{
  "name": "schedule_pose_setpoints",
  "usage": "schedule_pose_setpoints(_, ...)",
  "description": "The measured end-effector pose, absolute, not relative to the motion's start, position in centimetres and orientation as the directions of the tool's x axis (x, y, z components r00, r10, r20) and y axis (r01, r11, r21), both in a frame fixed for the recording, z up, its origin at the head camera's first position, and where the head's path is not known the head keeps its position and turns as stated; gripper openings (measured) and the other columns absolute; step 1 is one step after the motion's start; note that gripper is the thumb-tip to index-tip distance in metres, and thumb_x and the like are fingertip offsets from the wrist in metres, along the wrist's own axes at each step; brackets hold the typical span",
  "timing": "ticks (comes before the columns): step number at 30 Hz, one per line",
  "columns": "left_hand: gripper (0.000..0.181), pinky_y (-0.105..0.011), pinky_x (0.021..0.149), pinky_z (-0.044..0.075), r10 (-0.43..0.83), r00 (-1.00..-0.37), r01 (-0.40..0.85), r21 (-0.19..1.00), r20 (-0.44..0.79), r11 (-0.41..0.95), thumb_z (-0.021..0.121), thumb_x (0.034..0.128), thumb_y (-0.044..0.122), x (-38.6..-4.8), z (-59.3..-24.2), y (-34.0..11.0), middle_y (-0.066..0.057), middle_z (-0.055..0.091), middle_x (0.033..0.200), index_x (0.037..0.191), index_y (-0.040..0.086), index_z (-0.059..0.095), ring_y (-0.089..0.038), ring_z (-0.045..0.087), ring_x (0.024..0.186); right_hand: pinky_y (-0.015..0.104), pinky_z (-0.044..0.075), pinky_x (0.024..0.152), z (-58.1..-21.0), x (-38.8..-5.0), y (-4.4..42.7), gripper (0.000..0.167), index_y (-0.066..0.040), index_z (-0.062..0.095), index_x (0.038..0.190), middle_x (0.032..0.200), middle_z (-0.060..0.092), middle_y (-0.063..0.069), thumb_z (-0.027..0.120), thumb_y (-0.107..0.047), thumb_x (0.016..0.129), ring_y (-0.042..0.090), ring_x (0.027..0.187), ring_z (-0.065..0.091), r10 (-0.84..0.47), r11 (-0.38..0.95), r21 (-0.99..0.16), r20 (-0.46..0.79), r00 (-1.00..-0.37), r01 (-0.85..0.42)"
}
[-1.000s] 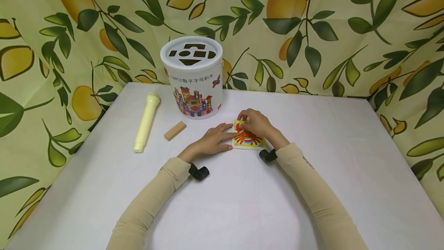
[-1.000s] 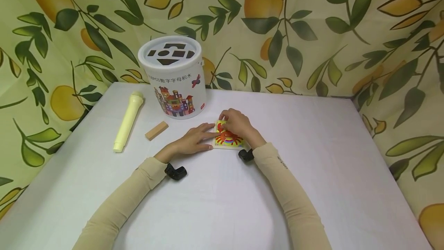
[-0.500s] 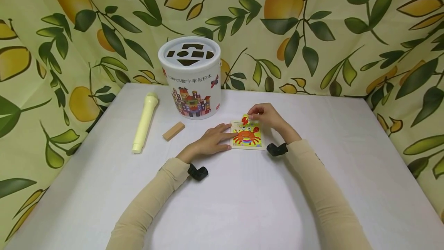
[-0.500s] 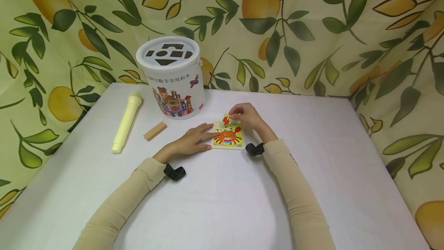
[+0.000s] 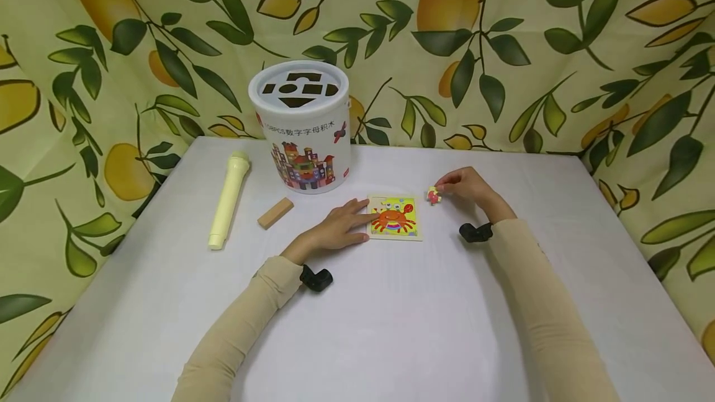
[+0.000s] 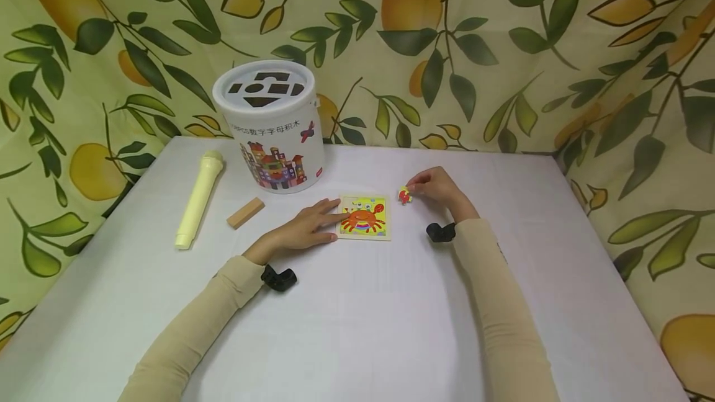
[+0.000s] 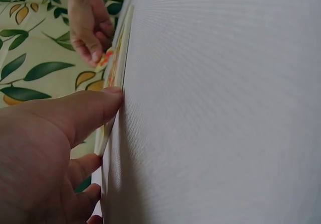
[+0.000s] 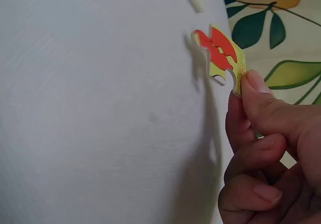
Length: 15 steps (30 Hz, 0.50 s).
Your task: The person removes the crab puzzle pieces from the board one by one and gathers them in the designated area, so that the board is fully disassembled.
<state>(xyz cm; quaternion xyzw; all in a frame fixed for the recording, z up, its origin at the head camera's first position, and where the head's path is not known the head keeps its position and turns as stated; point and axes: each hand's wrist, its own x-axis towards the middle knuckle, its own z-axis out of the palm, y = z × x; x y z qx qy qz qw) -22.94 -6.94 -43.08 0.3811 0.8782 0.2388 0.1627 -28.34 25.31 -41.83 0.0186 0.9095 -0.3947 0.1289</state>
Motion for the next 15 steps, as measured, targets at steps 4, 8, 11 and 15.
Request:
schedule_pose_setpoints(4,0.054,-0.054,0.112,0.008,0.739,-0.656,0.565,0.549,-0.155,0.616,0.054,0.0922,0.030,-22.99,-43.24,-6.86,-0.013,0.010,0.155,0.142,0.019,0.035,-0.036,0.001,0.142,0.027,0.037,0.074,-42.72,-28.60,25.29,0.027,0.003,0.066,0.103,0.099,0.063,0.013,0.063,-0.019,0.087,0.020,0.088,0.046,-0.088,0.705,-0.702,-0.230,-0.969,0.103)
schedule_pose_setpoints(8,0.055,-0.056,0.112,0.006,0.741,-0.653,0.558,0.560,-0.160,0.613,0.054,0.0922,0.030,-22.94,-43.20,-6.82,-0.013,0.009,0.155,0.143,0.019,0.034,-0.037,0.000,0.142,0.027,0.038,0.072,-42.95,-28.70,25.03,0.024,0.003,0.068,0.098,0.094,0.064,0.014,0.063,-0.018,0.087,0.020,0.083,0.047,-0.123,0.726,-0.687,-0.180,-0.976,0.036)
schedule_pose_setpoints(11,0.053,-0.057,0.112,0.006,0.744,-0.650,0.561,0.565,-0.152,0.606,0.052,0.0933,0.028,-22.88,-43.08,-6.79,-0.014,0.010,0.155,0.143,0.017,0.035,-0.038,0.001,0.142,0.026,0.038,0.068,-42.76,-28.58,24.92,0.023,0.000,0.069,0.091,0.085,0.064,0.011,0.065,-0.022,0.086,0.019,0.077,0.048,-0.152,0.725,-0.688,-0.149,-0.977,-0.008)
schedule_pose_setpoints(15,0.052,-0.057,0.112,0.005,0.745,-0.649,0.562,0.561,-0.156,0.608,0.050,0.0939,0.027,-22.84,-42.98,-6.77,-0.014,0.009,0.155,0.143,0.017,0.034,-0.038,0.000,0.142,0.026,0.039,0.068,-42.94,-28.68,24.85,0.021,-0.001,0.069,0.091,0.086,0.064,0.010,0.064,-0.020,0.086,0.018,0.077,0.048,-0.156,0.725,-0.689,-0.152,-0.976,-0.009)
